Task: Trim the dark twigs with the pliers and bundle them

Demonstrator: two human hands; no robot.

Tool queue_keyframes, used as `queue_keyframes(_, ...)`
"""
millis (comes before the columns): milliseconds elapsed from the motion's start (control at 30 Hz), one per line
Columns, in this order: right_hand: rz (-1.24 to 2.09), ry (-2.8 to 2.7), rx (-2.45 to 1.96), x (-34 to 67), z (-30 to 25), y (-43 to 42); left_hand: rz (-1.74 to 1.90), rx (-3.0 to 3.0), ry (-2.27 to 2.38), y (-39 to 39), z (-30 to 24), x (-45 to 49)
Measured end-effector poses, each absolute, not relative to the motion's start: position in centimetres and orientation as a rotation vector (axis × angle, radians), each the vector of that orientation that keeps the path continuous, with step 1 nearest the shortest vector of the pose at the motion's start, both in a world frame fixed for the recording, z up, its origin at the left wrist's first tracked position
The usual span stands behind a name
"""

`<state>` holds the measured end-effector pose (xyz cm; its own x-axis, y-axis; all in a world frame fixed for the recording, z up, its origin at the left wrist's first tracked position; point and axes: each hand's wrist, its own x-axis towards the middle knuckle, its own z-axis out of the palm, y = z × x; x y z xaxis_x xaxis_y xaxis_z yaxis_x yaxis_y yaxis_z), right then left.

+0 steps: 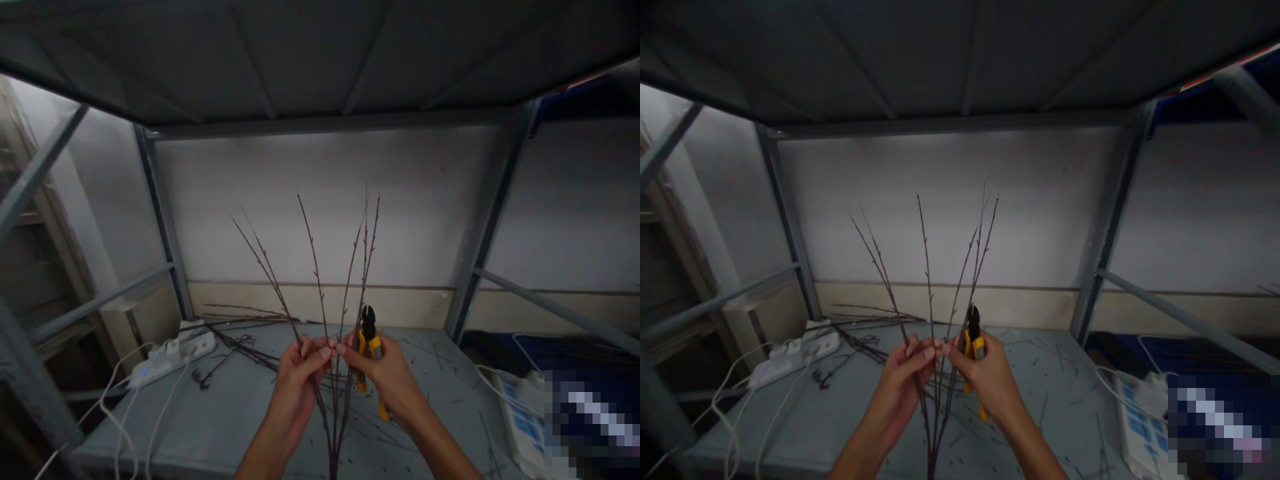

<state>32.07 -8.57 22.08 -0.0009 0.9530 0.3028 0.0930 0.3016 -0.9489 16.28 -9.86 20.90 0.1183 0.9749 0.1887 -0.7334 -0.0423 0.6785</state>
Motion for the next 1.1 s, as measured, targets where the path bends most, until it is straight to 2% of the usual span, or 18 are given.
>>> queue_keyframes(1100,1.095,-1.213,-1.000,32.3,21.0,-9.4,1.434,1.000,0.457,-9.9,20.1,15.8)
